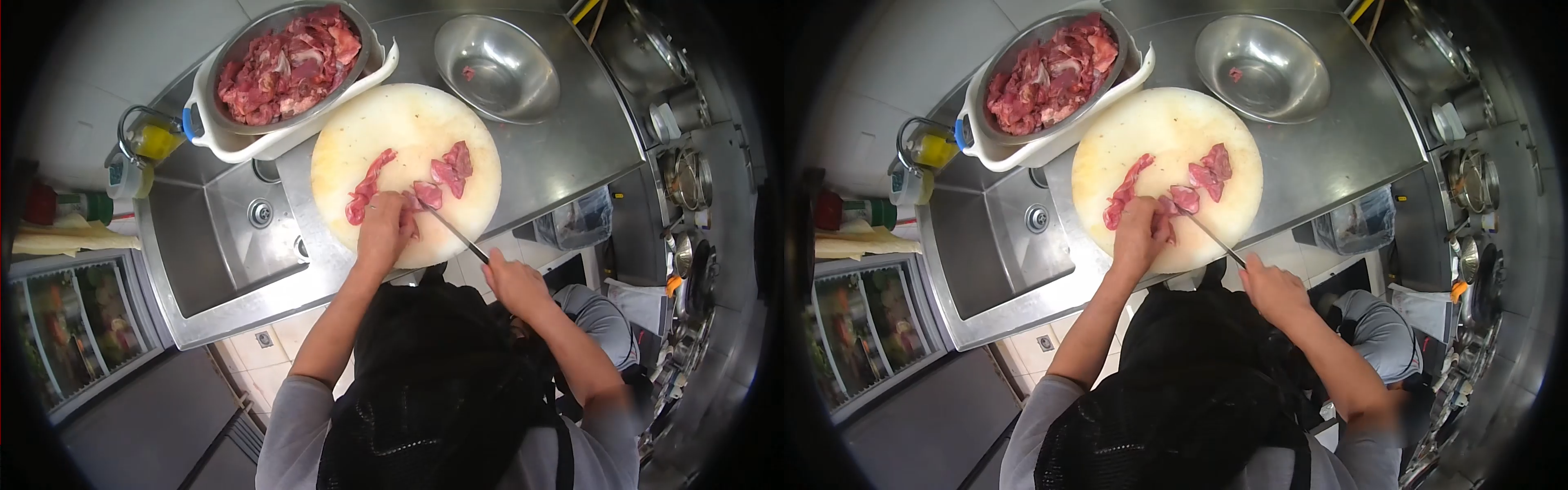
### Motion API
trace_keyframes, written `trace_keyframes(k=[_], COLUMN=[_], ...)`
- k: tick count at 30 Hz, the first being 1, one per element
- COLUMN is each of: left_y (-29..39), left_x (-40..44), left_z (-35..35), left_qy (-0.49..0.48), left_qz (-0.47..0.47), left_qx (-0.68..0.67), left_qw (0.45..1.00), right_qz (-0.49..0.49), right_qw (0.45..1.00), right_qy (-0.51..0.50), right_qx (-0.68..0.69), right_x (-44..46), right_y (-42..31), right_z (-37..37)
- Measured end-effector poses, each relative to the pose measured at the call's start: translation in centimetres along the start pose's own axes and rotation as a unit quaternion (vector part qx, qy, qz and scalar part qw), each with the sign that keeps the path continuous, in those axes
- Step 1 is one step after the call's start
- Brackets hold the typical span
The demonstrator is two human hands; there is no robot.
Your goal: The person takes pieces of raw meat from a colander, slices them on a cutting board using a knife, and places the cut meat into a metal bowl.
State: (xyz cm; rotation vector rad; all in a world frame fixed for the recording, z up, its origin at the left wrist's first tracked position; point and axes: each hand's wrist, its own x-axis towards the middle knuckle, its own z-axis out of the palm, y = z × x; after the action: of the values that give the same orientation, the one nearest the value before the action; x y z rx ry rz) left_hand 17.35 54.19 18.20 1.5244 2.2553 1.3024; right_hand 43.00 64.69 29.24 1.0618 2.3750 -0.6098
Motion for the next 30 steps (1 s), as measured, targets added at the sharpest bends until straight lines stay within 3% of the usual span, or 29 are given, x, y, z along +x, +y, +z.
trace_keyframes(k=[1, 3, 4, 6, 7, 8, 9, 10, 11, 12, 14, 16, 19, 22, 23, 26, 29, 30], left_y=[0.3, 0.9, 1.0, 1.1, 1.0, 0.8, 0.7, 0.7, 1.1, 0.7, -1.4, -3.0, -3.2, -0.7, 0.6, 2.7, 1.2, 1.0], left_x=[0.0, 0.9, 1.5, 2.4, 2.9, 3.4, 3.9, 4.3, 4.3, 4.1, 1.9, 2.1, 3.2, 2.1, 1.0, 1.0, 0.8, 0.3], left_z=[-0.4, -1.9, -2.5, -3.8, -4.5, -4.4, -4.2, -4.2, -4.2, -4.1, -3.1, -2.3, -2.3, -3.1, -2.1, 0.7, 0.7, -0.5], left_qy=[0.002, 0.062, 0.066, 0.054, -0.042, -0.041, -0.028, -0.014, 0.029, 0.028, 0.054, 0.058, -0.025, -0.059, 0.044, 0.000, -0.009, 0.002], left_qz=[-0.003, -0.121, -0.118, -0.127, -0.190, -0.188, -0.040, 0.111, 0.043, 0.048, -0.065, -0.022, -0.025, -0.011, -0.012, -0.091, -0.069, -0.038], left_qx=[-0.002, -0.127, -0.128, -0.240, -0.301, -0.299, -0.134, 0.039, 0.049, 0.052, 0.165, 0.132, -0.015, 0.002, 0.123, 0.094, -0.046, 0.004], left_qw=[1.000, 0.982, 0.982, 0.961, 0.934, 0.935, 0.990, 0.993, 0.997, 0.997, 0.983, 0.989, 0.999, 0.998, 0.991, 0.991, 0.997, 0.999], right_qz=[0.000, 0.006, 0.004, -0.011, -0.013, -0.026, -0.041, -0.046, -0.034, -0.020, -0.024, -0.033, -0.022, -0.027, -0.028, -0.048, -0.063, -0.060], right_qw=[1.000, 1.000, 1.000, 1.000, 1.000, 0.999, 0.998, 0.998, 0.997, 0.996, 0.994, 0.992, 0.991, 0.989, 0.987, 0.980, 0.973, 0.972], right_qy=[-0.002, -0.001, 0.003, 0.004, 0.008, 0.024, 0.039, 0.041, 0.055, 0.068, 0.073, 0.084, 0.090, 0.087, 0.098, 0.120, 0.154, 0.164], right_qx=[-0.004, -0.006, -0.009, -0.003, -0.003, 0.014, 0.030, 0.031, 0.043, 0.056, 0.073, 0.090, 0.101, 0.114, 0.125, 0.148, 0.157, 0.155], right_x=[-1.2, -2.5, -2.5, -2.6, -2.1, -1.3, -0.7, -0.3, 0.4, 0.8, 0.8, 1.2, 0.9, 0.6, 0.6, 0.8, 1.1, 1.0], right_y=[0.7, 1.7, 1.9, 2.3, 2.6, 2.9, 3.1, 3.2, 3.3, 3.4, 3.3, 3.1, 2.8, 3.0, 3.0, 2.8, 2.7, 2.8], right_z=[0.1, 0.1, -0.1, -0.5, -0.6, -0.6, -0.5, -0.2, 0.0, 0.2, 0.8, 0.9, 0.9, 0.0, -0.1, -0.1, -0.8, -0.8])
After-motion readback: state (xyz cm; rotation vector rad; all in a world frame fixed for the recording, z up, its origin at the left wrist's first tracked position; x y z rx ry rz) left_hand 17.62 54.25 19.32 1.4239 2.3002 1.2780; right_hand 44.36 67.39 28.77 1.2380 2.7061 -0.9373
